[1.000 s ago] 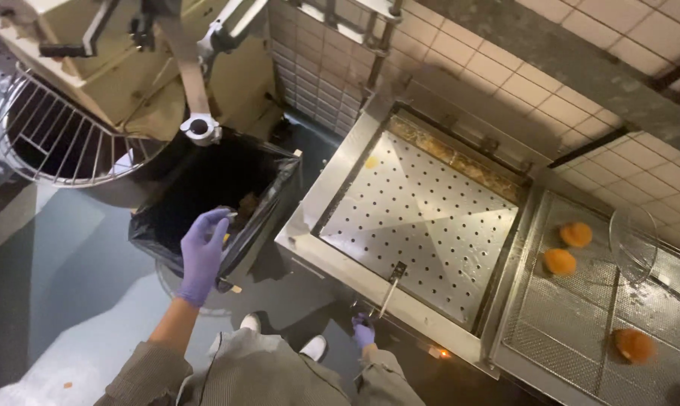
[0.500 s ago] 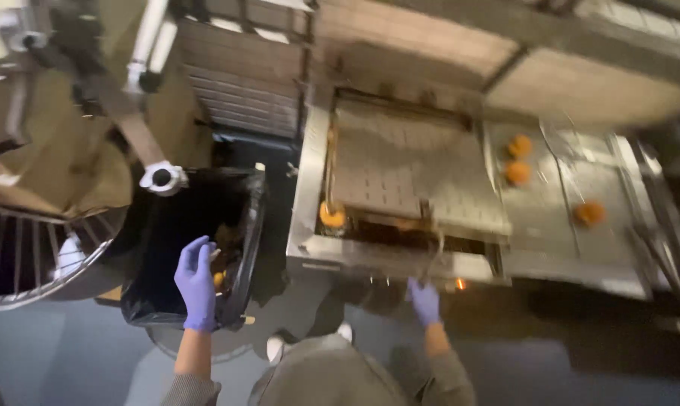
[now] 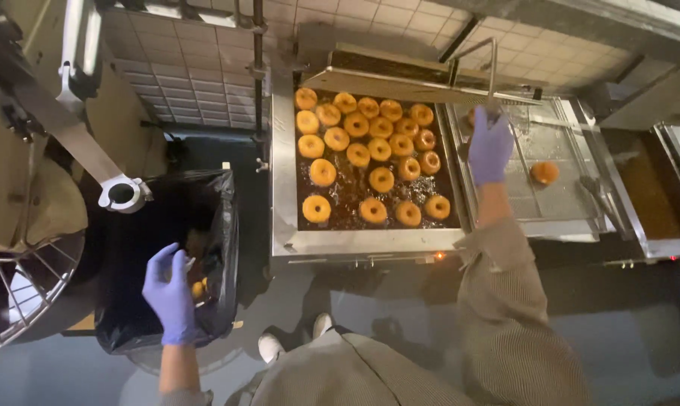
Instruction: The recorder is frying donuts in a commercial deep fryer, moving them from trays to the fryer and using a skimmer and tongs to flip and remove them.
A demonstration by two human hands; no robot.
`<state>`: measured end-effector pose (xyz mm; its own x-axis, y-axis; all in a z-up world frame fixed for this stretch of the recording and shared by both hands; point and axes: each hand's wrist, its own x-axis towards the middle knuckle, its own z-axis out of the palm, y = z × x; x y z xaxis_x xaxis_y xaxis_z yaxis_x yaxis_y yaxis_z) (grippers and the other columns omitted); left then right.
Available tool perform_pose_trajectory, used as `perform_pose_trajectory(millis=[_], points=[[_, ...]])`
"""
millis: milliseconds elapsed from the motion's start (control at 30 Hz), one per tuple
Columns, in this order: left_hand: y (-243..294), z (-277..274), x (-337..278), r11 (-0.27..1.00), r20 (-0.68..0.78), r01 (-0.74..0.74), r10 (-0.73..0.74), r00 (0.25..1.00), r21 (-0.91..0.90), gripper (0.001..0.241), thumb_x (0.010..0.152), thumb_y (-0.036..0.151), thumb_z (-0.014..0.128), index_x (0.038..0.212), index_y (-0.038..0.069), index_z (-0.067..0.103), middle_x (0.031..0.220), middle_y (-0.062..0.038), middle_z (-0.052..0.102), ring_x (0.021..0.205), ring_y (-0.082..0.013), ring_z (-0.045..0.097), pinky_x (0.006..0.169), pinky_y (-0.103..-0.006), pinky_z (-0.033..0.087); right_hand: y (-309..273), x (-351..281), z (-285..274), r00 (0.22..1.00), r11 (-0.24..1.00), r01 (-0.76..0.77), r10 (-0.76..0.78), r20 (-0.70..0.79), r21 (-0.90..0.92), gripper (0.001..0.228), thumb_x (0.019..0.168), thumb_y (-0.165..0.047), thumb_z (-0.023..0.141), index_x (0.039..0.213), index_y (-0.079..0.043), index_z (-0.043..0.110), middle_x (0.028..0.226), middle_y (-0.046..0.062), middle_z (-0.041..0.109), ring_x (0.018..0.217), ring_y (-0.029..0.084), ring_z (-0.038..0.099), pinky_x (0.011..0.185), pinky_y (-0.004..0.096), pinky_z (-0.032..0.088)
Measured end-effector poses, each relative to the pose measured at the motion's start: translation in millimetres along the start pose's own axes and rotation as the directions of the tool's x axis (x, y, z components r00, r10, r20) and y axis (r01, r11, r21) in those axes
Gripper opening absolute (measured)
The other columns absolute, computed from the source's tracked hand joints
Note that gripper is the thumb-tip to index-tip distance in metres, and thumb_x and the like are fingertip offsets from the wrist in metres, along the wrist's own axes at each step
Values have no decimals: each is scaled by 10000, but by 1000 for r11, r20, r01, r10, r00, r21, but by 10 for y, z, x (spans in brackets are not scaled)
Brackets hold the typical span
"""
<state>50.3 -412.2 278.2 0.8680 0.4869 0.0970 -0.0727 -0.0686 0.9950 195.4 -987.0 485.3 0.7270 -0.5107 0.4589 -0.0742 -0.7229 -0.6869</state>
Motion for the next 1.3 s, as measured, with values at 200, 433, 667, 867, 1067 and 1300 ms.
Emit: perform_pose_trajectory(millis=[200, 433, 667, 867, 1067, 1300], points=[[200, -86, -39, 998, -79, -54, 54, 995, 14, 227, 1079, 88, 626, 1274, -24, 658, 1183, -63, 702, 1090, -115, 636, 1015, -273, 488, -147, 1022, 265, 999, 998, 42, -41, 13, -46, 378, 1094, -389, 592, 953, -44, 653, 842, 130, 715, 723, 270, 677, 690, 444, 553], [346, 51, -246, 994, -146, -80, 90, 985, 71, 225, 1112, 79, 564, 1284, -28, 659, 1255, -78, 693, 1169, -140, 621, 1070, -291, 464, -95, 2203, 1010, 993, 986, 117, -116, 18, -120, 492, 986, -473, 615, 1065, 11, 656, 1034, 249, 720, 987, 440, 675, 890, 522, 500], [203, 194, -1056, 997, -517, 57, -25, 856, 46, 223, 1109, 109, 553, 1270, -10, 652, 1235, -54, 680, 1058, -136, 574, 969, -296, 432, -309, 3030, 1898, 955, 989, -102, 67, 288, 109, 474, 1026, -425, 616, 1179, 18, 544, 964, 178, 686, 739, 283, 716, 520, 389, 580], [175, 438, -1825, 980, -632, 24, 109, 767, 198, 237, 1156, 37, 512, 1306, -94, 640, 1277, -146, 683, 1259, -202, 636, 1159, -335, 472, 337, 3612, 2824, 890, 956, -155, 25, 456, 250, 380, 983, -287, 606, 1228, -13, 512, 934, 140, 689, 611, 224, 687, 489, 361, 551], [425, 806, -2052, 979, -619, -5, 134, 773, 206, 236, 1158, 69, 513, 1318, -92, 575, 1284, -140, 667, 1266, -204, 622, 1155, -332, 459, 382, 2933, 1685, 741, 898, -75, -240, 627, 433, 370, 1039, -316, 591, 1307, -63, 616, 1020, 34, 726, 747, 156, 710, 611, 293, 518], [377, 1498, -2408, 988, -467, -18, 88, 880, 151, 213, 1119, 144, 620, 1198, -24, 515, 1169, -59, 584, 1129, -156, 543, 1052, -315, 442, 1479, 2009, -728, 619, 771, -263, -326, 714, 580, 341, 1078, -212, 524, 1335, -26, 647, 925, 80, 708, 916, 155, 734, 886, 295, 612]])
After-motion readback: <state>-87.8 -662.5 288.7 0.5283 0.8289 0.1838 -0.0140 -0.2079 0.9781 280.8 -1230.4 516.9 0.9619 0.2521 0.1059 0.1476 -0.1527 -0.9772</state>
